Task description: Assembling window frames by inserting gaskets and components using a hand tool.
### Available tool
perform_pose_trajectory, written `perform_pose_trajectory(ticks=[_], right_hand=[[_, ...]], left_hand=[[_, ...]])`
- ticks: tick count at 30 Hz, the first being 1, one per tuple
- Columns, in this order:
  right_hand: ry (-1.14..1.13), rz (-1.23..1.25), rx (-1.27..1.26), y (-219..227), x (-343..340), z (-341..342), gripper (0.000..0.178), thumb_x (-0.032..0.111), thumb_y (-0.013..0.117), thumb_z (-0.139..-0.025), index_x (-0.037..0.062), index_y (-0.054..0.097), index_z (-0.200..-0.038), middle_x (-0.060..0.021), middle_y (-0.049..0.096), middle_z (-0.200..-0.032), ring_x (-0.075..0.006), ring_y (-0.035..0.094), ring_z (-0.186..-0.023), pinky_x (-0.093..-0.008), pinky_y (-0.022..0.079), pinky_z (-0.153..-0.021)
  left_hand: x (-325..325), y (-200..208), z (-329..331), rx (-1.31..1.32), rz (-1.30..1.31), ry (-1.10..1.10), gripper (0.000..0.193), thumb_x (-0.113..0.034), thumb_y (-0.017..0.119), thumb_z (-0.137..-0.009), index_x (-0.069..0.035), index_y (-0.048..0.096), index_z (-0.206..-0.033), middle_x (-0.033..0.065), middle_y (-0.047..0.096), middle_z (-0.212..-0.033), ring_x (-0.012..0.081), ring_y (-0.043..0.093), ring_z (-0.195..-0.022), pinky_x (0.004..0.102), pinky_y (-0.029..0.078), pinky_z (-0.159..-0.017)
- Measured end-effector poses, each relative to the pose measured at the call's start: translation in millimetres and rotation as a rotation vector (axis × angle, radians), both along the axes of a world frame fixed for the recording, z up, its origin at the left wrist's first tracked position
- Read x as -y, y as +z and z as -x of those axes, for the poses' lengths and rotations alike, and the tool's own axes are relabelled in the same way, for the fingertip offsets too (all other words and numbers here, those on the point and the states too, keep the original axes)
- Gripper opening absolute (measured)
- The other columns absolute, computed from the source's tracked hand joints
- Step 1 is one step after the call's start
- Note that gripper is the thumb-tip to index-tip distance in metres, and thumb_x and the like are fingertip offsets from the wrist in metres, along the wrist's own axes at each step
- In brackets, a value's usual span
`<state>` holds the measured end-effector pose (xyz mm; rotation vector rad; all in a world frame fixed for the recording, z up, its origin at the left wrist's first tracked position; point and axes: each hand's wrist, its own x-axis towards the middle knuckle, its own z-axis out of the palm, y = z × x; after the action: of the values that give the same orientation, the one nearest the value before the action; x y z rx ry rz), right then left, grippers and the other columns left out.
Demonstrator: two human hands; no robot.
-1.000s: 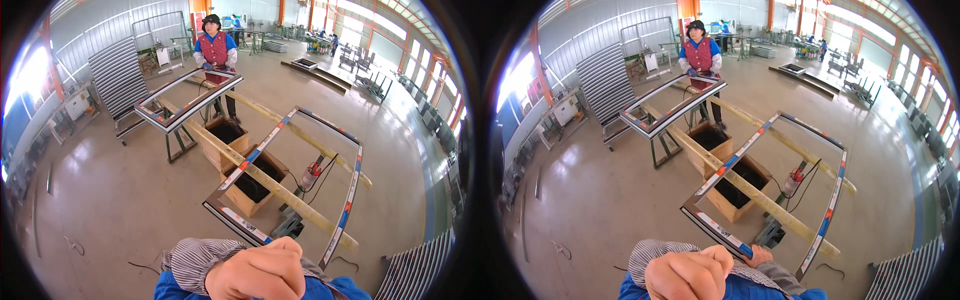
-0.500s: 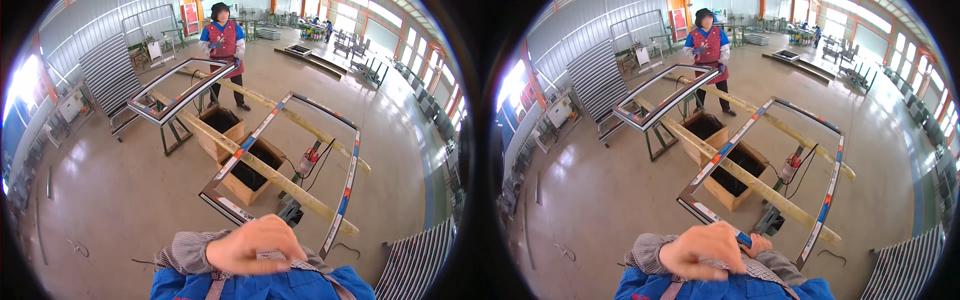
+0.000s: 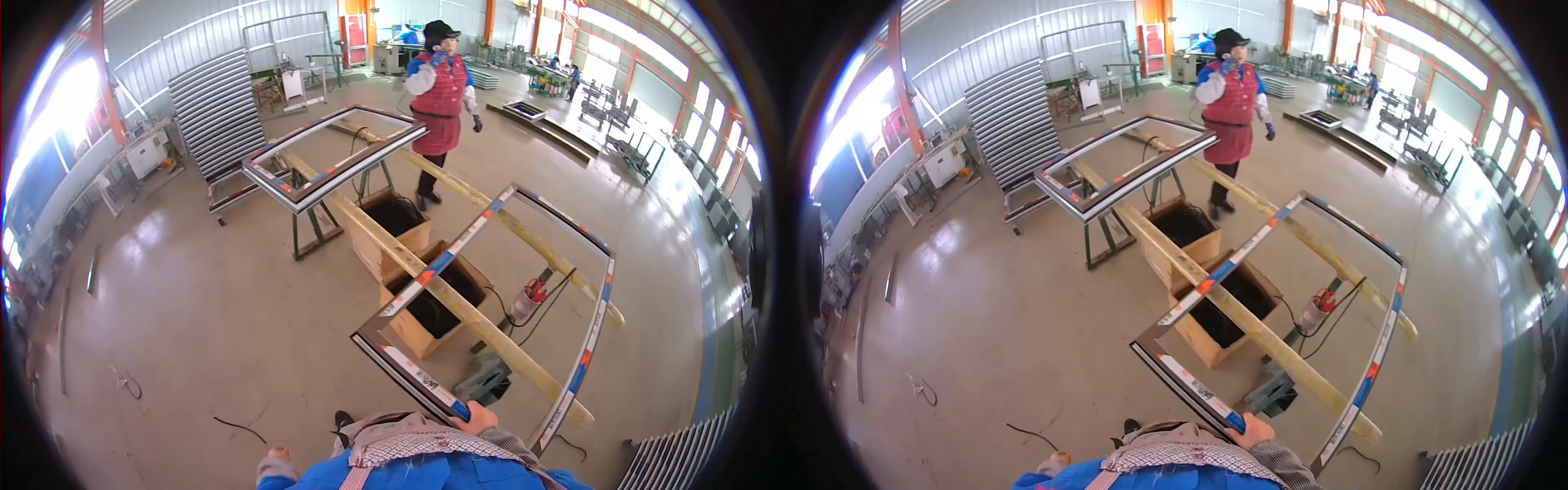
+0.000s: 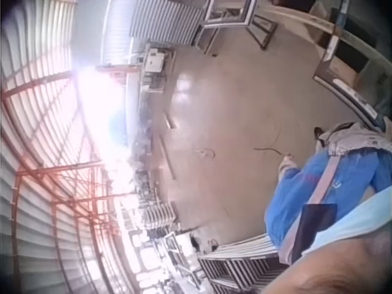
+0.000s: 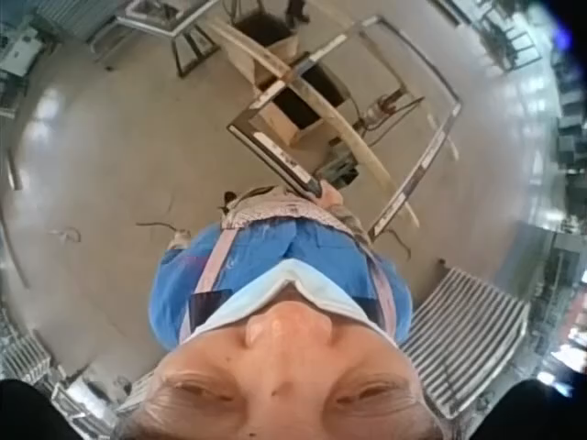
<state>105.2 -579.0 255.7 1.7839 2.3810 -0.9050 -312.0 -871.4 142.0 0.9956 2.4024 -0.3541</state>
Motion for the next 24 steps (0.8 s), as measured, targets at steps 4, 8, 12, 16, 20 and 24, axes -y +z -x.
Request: perform_pose_trajectory(ticks=[4, 8, 12, 16, 20, 24], right_hand=[[0.024, -0.011, 0.005, 8.5, -0.1, 5.1, 0.048, 0.051, 0.064, -0.066, 0.0106, 0.053, -0.089, -0.0161, 0.060, -0.076, -0.0345, 0.059, -0.076, -0.0432, 0.045, -0.066], [0.046, -0.035, 0.024, 33.2, -4.6, 31.8, 0.046, 0.051, 0.064, -0.066, 0.0090, 0.052, -0.081, -0.0160, 0.060, -0.073, -0.0336, 0.059, -0.072, -0.0424, 0.046, -0.064], [-0.026, 0.039, 0.168, 46.7, -8.1, 76.0, 0.053, 0.056, 0.063, -0.065, 0.0071, 0.051, -0.082, -0.0182, 0.061, -0.076, -0.0373, 0.058, -0.076, -0.0429, 0.045, -0.068], [-0.012, 0.035, 0.141, 52.8, -12.9, 131.6, 0.055, 0.058, 0.063, -0.064, 0.0071, 0.051, -0.082, -0.0208, 0.060, -0.077, -0.0389, 0.058, -0.078, -0.0443, 0.045, -0.069], [-0.068, -0.064, 0.098, 61.3, -15.7, 184.9, 0.050, 0.054, 0.063, -0.066, 0.0062, 0.051, -0.075, -0.0203, 0.059, -0.069, -0.0393, 0.058, -0.071, -0.0467, 0.045, -0.064], [-0.063, -0.272, 0.020, 88.5, -23.9, 239.5, 0.043, 0.042, 0.066, -0.068, 0.0028, 0.048, -0.065, -0.0202, 0.054, -0.059, -0.0401, 0.055, -0.062, -0.0462, 0.042, -0.056]], left_hand=[[106.2, -63.6, 19.6, 0.457, -0.467, 1.116, 0.019, -0.011, 0.057, -0.077, 0.006, 0.058, -0.085, 0.0168, 0.060, -0.075, 0.0205, 0.058, -0.062, 0.0348, 0.046, -0.054], [182.7, -204.8, 21.0, 0.627, -0.666, 1.478, 0.015, -0.007, 0.059, -0.074, 0.006, 0.058, -0.081, 0.0141, 0.060, -0.066, 0.0196, 0.057, -0.055, 0.0310, 0.045, -0.048], [84.6, -195.3, 48.9, 0.788, -0.517, 1.168, 0.025, -0.015, 0.055, -0.077, 0.004, 0.060, -0.092, 0.0120, 0.062, -0.069, 0.0212, 0.061, -0.063, 0.0322, 0.050, -0.056], [18.7, -168.8, 104.1, 0.536, -0.412, 0.823, 0.039, -0.033, 0.053, -0.076, -0.011, 0.060, -0.107, 0.0082, 0.065, -0.088, 0.0210, 0.063, -0.077, 0.0294, 0.049, -0.073], [-20.4, -117.0, 175.1, 0.372, -0.529, 0.779, 0.034, -0.021, 0.056, -0.077, -0.004, 0.059, -0.106, 0.0119, 0.065, -0.080, 0.0173, 0.062, -0.073, 0.0302, 0.049, -0.066], [-47.8, -65.9, 251.5, 0.393, -0.403, 0.829, 0.041, -0.031, 0.053, -0.077, -0.011, 0.057, -0.112, 0.0123, 0.057, -0.110, 0.0264, 0.054, -0.104, 0.0334, 0.042, -0.089]])
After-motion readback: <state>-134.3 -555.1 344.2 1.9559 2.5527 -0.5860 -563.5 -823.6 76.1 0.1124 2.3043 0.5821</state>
